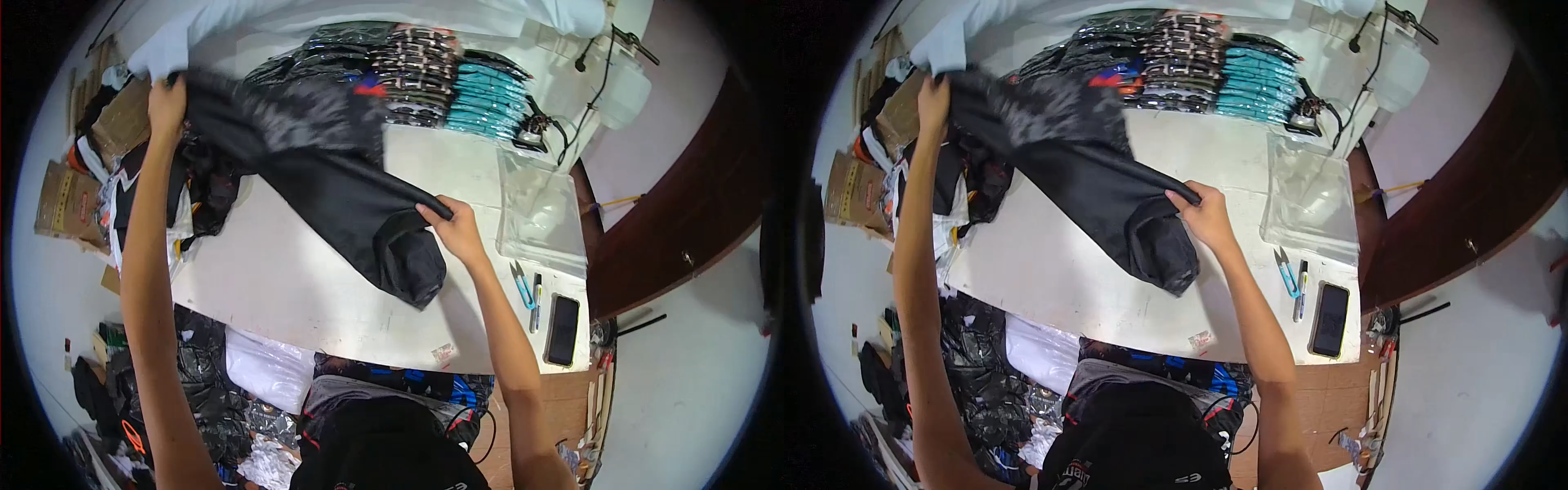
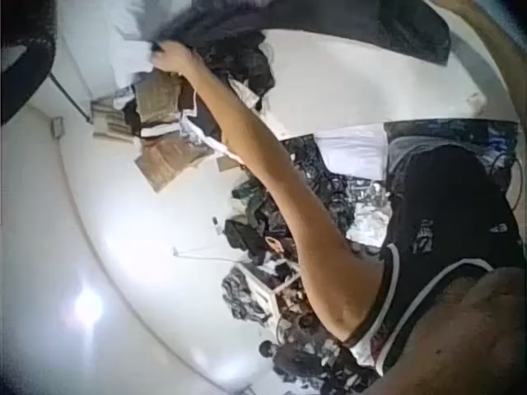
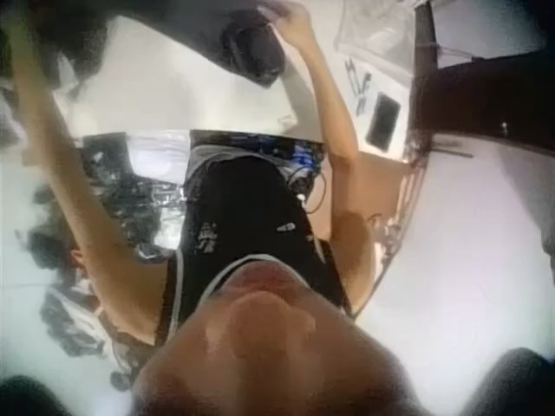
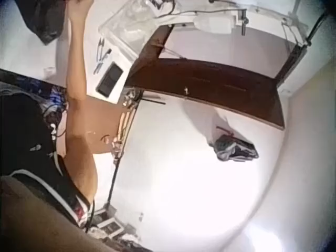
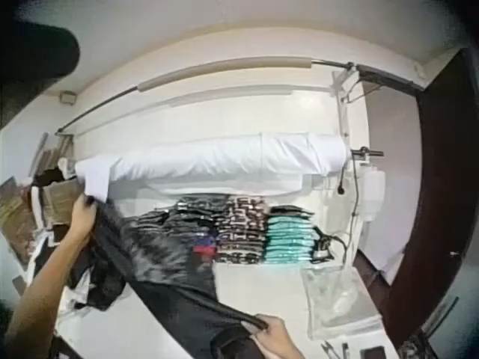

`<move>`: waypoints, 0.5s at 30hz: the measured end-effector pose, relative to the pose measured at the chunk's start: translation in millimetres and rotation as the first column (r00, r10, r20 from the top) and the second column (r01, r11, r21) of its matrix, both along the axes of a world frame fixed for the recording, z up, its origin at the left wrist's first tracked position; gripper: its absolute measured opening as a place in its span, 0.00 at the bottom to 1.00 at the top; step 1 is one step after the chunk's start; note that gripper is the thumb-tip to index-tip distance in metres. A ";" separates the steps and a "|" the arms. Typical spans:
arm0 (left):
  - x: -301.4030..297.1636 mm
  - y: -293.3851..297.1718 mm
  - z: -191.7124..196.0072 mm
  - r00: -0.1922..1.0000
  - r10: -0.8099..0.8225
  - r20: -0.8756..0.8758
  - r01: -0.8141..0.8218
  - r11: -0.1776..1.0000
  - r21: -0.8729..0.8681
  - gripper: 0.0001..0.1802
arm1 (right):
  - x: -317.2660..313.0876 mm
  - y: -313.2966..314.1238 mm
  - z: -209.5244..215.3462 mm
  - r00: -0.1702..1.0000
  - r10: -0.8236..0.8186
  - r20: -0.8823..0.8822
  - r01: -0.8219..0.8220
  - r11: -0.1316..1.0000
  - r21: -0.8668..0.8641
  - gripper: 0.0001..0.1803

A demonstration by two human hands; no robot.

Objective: The recorder is using scissors to trim loose threads and labels from black athletic clothing.

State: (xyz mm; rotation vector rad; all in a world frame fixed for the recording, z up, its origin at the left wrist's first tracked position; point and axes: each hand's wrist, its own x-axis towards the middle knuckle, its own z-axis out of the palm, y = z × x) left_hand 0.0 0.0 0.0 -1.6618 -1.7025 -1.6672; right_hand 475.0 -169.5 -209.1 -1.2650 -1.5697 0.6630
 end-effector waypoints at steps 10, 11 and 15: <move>154.0 -168.6 -259.0 0.841 -0.525 0.129 0.520 0.718 -0.462 0.27 | 38.2 -38.4 -58.2 0.957 0.197 -0.213 -0.256 0.918 -0.302 0.12; 179.1 -185.0 -271.8 0.783 -0.616 0.084 0.599 0.709 -0.372 0.27 | 36.5 -41.1 -65.1 0.957 0.204 -0.208 -0.262 0.913 -0.311 0.12; 268.1 -220.9 -245.6 0.621 -0.783 -0.043 0.628 0.530 -0.570 0.33 | 24.3 -62.5 -77.9 0.961 0.174 0.216 -0.122 0.965 -0.233 0.15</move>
